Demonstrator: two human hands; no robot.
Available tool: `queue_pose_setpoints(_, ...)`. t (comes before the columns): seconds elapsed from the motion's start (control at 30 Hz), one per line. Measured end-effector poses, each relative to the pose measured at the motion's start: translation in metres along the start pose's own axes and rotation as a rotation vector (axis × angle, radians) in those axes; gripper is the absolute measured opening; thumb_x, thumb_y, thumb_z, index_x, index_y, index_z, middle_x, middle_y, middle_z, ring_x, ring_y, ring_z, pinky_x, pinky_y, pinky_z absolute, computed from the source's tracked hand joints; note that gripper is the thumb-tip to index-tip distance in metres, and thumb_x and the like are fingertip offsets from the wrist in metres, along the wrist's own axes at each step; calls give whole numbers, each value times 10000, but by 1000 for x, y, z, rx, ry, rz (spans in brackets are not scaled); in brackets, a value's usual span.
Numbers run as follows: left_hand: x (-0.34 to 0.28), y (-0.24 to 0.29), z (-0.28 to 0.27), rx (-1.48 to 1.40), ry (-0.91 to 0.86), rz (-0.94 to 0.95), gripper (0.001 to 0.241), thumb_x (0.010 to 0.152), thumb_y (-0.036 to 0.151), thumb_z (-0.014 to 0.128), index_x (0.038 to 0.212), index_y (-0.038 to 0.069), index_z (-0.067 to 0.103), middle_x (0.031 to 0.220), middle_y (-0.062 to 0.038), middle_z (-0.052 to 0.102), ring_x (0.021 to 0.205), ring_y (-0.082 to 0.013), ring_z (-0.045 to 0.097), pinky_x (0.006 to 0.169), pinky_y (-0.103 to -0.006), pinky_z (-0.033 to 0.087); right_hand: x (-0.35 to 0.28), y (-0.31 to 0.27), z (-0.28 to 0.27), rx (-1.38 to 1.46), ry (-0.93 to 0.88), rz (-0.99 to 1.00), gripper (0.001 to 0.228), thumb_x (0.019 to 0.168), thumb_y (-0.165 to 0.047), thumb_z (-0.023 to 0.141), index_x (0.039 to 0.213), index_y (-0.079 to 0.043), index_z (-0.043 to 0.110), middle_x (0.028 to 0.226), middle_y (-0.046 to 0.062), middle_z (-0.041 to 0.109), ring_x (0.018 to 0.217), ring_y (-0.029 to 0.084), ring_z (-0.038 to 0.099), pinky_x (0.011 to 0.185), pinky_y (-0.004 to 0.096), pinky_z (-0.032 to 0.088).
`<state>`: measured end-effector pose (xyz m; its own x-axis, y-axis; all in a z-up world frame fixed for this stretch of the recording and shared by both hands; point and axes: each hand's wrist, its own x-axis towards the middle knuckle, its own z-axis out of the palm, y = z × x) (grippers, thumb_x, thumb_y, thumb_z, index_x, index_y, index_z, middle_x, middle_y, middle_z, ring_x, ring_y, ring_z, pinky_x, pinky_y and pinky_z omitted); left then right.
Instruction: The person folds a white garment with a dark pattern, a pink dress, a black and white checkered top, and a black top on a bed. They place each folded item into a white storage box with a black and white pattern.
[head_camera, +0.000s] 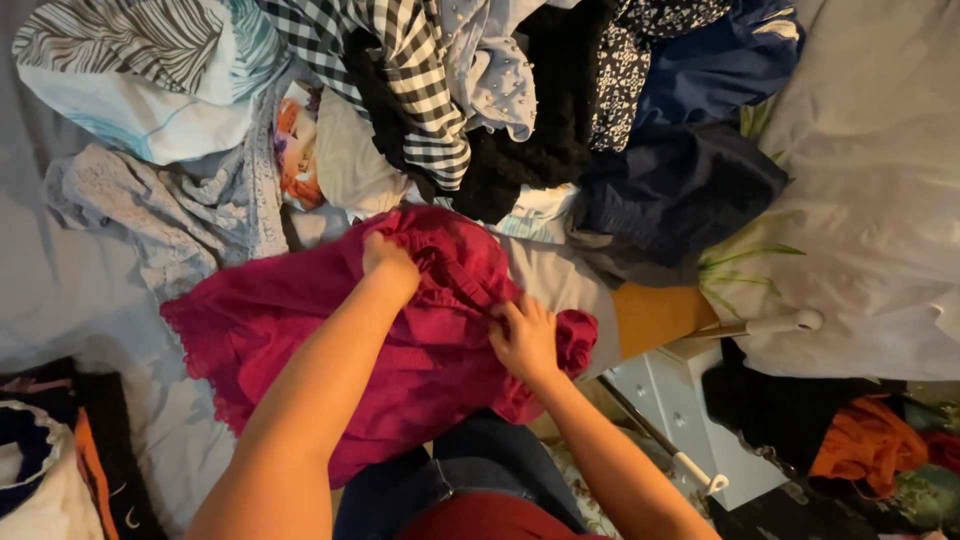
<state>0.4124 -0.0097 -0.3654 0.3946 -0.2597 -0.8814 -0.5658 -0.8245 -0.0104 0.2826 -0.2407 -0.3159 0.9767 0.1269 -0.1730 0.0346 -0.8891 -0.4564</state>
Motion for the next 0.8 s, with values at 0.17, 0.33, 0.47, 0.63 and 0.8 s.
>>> queue_pose_setpoints(0.17, -58, -12, -31, -96, 412, 272, 253, 813, 270, 755, 1062, 230, 780, 1250, 20, 670, 1208, -216, 624, 971, -420, 484, 47, -20, 14, 35, -8, -135, 346, 801, -339, 785, 1059, -118, 718, 1097, 139, 603, 1026, 375, 569, 874, 488, 452)
queue_pose_setpoints(0.33, -15, -34, 8, -107, 252, 316, 361, 792, 348, 799, 1145, 297, 751, 1142, -21, 742, 1148, -269, 689, 904, -454, 534, 54, 9, 56, 161, -120, -216, 332, 838, -333, 776, 1023, -62, 732, 1080, 133, 637, 1007, 365, 619, 865, 465, 501)
queue_pose_setpoints(0.47, -36, -44, 0, 128, 422, 70, 290, 792, 381, 817, 1045, 237, 821, 1335, 41, 586, 1294, -269, 524, 938, -442, 466, 51, 5, 54, 226, -163, -136, 258, 868, -296, 769, 946, -51, 749, 978, 121, 644, 943, 345, 656, 849, 434, 534)
queue_pose_setpoints(0.63, -65, -42, -42, 171, 432, 190, 472, 742, 550, 825, 1073, 214, 822, 1415, 46, 532, 1331, -240, 493, 995, -421, 419, 49, -2, 41, 255, -91, -39, 265, 828, -258, 804, 950, -30, 745, 997, 148, 637, 921, 360, 658, 820, 442, 535)
queue_pose_setpoints(0.8, -47, -62, -48, 186, 402, -125, 661, 689, 686, 775, 1157, 222, 726, 1236, -7, 653, 1204, -254, 548, 956, -465, 405, 51, 10, 45, 291, -11, 15, 273, 787, -186, 834, 977, -16, 736, 1026, 139, 660, 947, 366, 666, 830, 433, 547)
